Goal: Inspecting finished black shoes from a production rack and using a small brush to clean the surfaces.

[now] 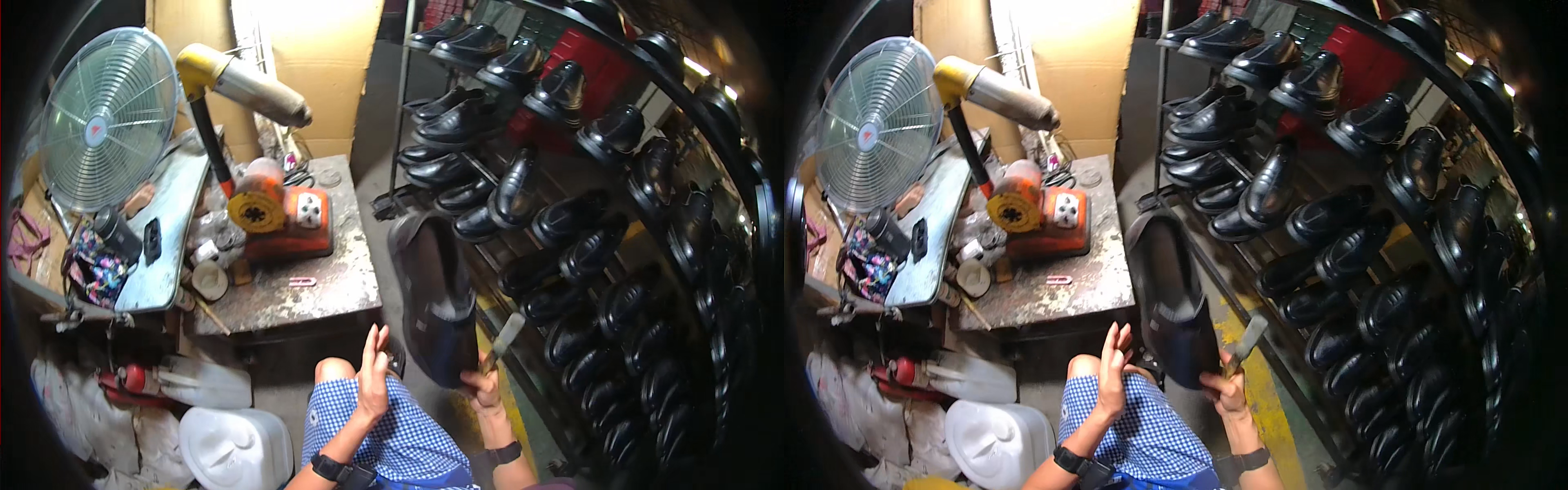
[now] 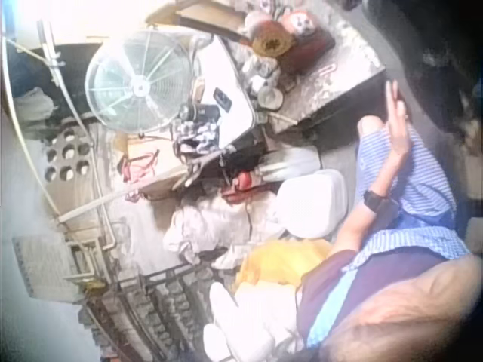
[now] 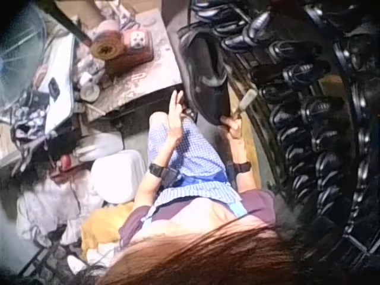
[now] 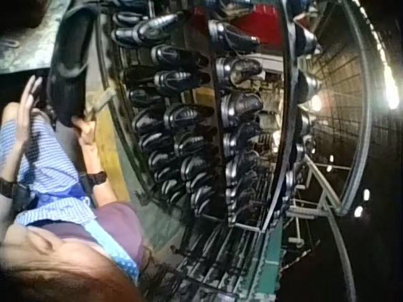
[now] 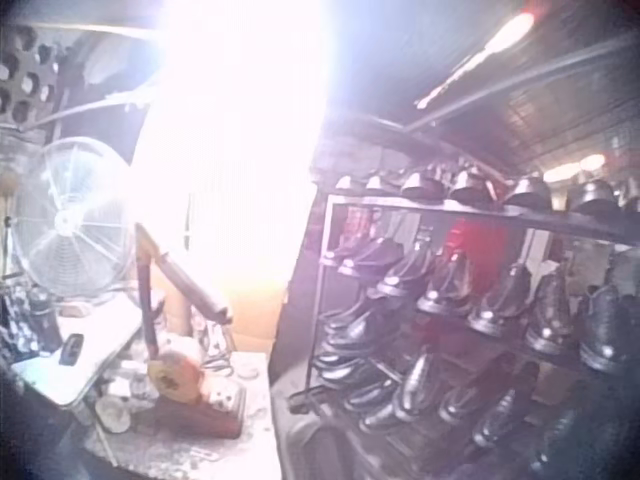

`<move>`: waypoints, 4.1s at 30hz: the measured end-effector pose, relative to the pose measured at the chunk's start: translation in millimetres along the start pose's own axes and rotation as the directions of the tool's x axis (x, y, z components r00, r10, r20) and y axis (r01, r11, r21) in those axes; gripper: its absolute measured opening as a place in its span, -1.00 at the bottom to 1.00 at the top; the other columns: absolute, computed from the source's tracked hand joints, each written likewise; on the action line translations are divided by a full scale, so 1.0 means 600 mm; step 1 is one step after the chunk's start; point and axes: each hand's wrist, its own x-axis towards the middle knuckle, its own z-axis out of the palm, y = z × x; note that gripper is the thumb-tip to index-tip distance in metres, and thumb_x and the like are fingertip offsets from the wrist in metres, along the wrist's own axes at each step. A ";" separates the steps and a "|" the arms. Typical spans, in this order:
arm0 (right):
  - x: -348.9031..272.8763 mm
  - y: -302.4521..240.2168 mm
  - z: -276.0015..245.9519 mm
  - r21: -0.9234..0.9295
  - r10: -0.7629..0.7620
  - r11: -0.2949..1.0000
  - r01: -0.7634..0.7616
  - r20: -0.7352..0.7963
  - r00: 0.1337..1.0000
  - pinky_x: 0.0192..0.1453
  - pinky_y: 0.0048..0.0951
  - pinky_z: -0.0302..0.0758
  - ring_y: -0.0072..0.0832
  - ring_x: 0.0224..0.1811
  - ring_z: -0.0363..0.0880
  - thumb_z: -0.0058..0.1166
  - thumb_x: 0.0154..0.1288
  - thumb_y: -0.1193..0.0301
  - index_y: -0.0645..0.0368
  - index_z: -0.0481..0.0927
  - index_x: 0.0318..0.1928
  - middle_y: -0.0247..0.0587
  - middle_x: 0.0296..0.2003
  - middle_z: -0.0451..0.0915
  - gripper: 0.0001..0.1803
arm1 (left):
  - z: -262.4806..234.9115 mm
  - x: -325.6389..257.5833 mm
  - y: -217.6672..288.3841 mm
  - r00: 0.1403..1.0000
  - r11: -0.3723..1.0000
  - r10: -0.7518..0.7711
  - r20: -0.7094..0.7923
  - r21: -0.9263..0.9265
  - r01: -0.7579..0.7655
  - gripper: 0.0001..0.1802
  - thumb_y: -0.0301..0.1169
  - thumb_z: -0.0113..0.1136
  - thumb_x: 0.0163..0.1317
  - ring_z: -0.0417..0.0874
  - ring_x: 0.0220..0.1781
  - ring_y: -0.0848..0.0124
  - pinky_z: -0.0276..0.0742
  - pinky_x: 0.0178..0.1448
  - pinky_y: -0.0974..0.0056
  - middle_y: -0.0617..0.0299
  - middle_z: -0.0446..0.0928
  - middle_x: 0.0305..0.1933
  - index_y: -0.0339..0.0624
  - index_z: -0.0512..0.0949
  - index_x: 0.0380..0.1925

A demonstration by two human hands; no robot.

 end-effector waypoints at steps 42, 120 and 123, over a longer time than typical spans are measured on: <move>0.371 -0.213 0.071 0.237 0.023 0.962 0.134 -0.562 0.827 -0.80 -0.59 0.07 -0.62 -0.87 0.12 0.32 -0.12 0.00 -0.12 0.27 -0.32 -0.44 -0.77 0.18 -0.48 | -0.006 -0.009 -0.025 0.942 0.733 0.332 0.054 0.613 -0.294 -0.77 -0.61 0.03 0.03 0.65 -0.43 0.27 0.54 -0.34 0.34 0.09 0.62 -0.39 -0.30 0.54 -0.26; 0.134 -0.075 0.062 -0.200 -0.685 0.721 0.664 -0.351 0.638 0.14 -0.49 0.27 -0.51 -0.01 0.37 0.14 0.07 0.60 0.35 0.33 0.08 -0.24 -0.03 0.42 -0.49 | -0.019 -0.020 -0.033 0.899 0.612 0.377 0.222 0.669 -0.421 -0.78 -0.56 0.09 0.05 0.62 -0.50 0.29 0.49 -0.40 0.31 0.15 0.60 -0.48 -0.24 0.54 -0.24; 0.231 -0.089 0.051 -0.362 -0.714 0.695 0.622 -0.456 0.532 0.13 -0.47 0.26 -0.48 0.00 0.34 0.24 0.05 0.49 0.40 0.31 0.09 -0.19 0.01 0.40 -0.41 | -0.025 -0.019 -0.038 0.902 0.632 0.391 0.182 0.659 -0.407 -0.79 -0.58 0.09 0.04 0.62 -0.50 0.30 0.49 -0.40 0.33 0.16 0.59 -0.50 -0.24 0.56 -0.27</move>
